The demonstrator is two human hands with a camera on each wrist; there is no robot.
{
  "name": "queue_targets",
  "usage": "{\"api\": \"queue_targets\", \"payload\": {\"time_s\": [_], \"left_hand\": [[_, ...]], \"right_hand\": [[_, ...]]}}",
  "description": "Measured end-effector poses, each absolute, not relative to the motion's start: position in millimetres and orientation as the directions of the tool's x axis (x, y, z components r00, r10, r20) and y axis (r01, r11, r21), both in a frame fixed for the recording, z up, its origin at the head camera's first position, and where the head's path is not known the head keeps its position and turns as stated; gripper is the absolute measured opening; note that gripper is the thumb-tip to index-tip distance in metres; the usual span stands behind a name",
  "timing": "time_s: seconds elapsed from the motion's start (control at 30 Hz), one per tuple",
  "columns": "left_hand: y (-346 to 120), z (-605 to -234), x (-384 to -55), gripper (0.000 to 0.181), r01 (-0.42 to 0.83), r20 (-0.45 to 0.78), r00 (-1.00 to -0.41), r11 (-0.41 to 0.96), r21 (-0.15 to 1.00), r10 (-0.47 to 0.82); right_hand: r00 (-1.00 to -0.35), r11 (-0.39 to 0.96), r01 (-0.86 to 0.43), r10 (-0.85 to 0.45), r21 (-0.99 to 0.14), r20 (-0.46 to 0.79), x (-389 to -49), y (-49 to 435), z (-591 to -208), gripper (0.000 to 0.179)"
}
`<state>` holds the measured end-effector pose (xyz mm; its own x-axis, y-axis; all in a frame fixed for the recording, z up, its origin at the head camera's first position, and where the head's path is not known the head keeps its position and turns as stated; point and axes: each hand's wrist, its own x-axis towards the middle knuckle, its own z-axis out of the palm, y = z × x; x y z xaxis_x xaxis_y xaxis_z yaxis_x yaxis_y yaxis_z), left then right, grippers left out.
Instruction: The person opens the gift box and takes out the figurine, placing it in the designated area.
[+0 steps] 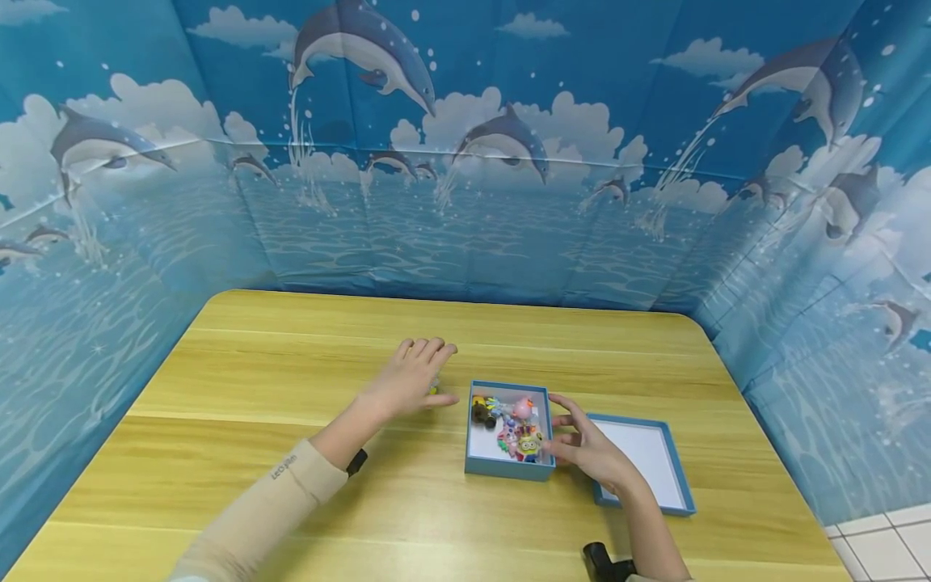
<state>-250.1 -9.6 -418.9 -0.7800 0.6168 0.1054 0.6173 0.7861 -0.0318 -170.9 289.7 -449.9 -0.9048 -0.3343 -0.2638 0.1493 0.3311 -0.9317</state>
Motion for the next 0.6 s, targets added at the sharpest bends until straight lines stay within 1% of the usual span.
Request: {"api": "queue_targets", "payload": {"time_s": [0.27,0.5,0.6], "left_hand": [[18,-424,-238,0.074,0.688,0.084,-0.719,0.724,-0.058,0.69],[39,-430,-229,0.071,0.72,0.09,-0.652,0.652,-0.237,0.753],[47,-432,-227,0.07,0.732,0.067,-0.636,0.629,-0.261,0.769]], "right_hand": [[-0.906,0.331,0.149,-0.332,-0.932,-0.263,-173,290,-451,0.075],[-0.901,0.318,0.145,-0.349,-0.937,-0.258,-174,292,-453,0.075],[-0.9,0.315,0.139,-0.356,-0.939,-0.253,-175,293,-454,0.075]]}}
